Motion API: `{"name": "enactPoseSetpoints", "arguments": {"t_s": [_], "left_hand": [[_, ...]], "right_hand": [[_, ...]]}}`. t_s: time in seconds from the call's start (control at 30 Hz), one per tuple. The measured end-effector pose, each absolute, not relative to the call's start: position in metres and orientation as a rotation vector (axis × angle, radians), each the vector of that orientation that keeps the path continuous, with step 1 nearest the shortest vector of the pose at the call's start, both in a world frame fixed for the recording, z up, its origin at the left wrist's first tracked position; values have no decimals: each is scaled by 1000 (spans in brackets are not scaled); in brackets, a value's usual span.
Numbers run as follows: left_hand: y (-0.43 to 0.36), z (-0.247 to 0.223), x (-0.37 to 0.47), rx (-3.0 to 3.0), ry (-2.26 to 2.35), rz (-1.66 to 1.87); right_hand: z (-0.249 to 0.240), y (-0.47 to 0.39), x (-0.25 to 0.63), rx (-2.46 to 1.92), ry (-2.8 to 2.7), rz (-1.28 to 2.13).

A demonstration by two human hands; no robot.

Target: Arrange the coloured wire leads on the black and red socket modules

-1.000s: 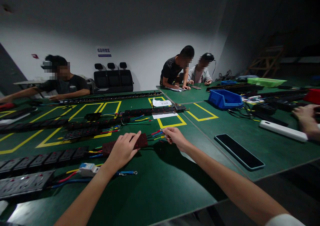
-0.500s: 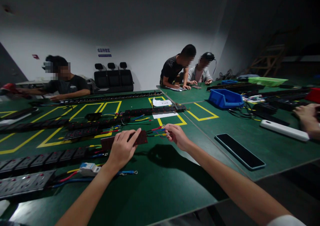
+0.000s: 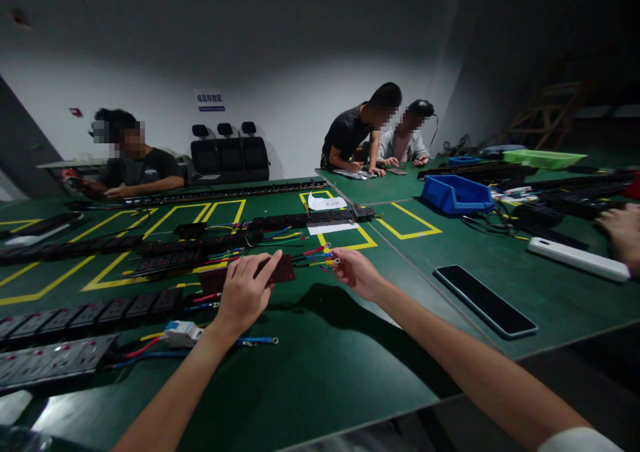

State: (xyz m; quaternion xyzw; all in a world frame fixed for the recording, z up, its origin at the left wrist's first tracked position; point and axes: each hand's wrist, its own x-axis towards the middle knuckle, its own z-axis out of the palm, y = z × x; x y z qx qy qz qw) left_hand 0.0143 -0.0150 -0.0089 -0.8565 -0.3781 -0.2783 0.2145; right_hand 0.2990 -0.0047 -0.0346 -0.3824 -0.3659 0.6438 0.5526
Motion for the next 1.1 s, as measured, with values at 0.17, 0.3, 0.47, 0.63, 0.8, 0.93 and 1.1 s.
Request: {"name": "enactPoseSetpoints", "arguments": {"t_s": [0.17,0.3,0.47,0.63,0.8,0.93,1.1], "left_hand": [[-14,-7,12,-2407,-1023,-724],[-12,-9,11,-2417,-1036,-696],[-11,-10,10,-2393,-1055,-680],[-11,-10,10,-2396,-1079,-666],[-9,-11,9,-2397,-1072,-663],[-9,-12,8,-2397,-1062,-655],[-8,-12,8,-2399,-1062,-648]], "right_hand": [[-39,-2,298,-927,-849,1520],[-41,0,298,-954,-867,1514],[-42,2,301,-988,-839,1525],[-41,1,299,-1025,-835,1521],[-38,-1,297,-1028,-832,1543],[-36,-2,297,-1040,-823,1542],[-36,-3,297,-1043,-826,1549]]}}
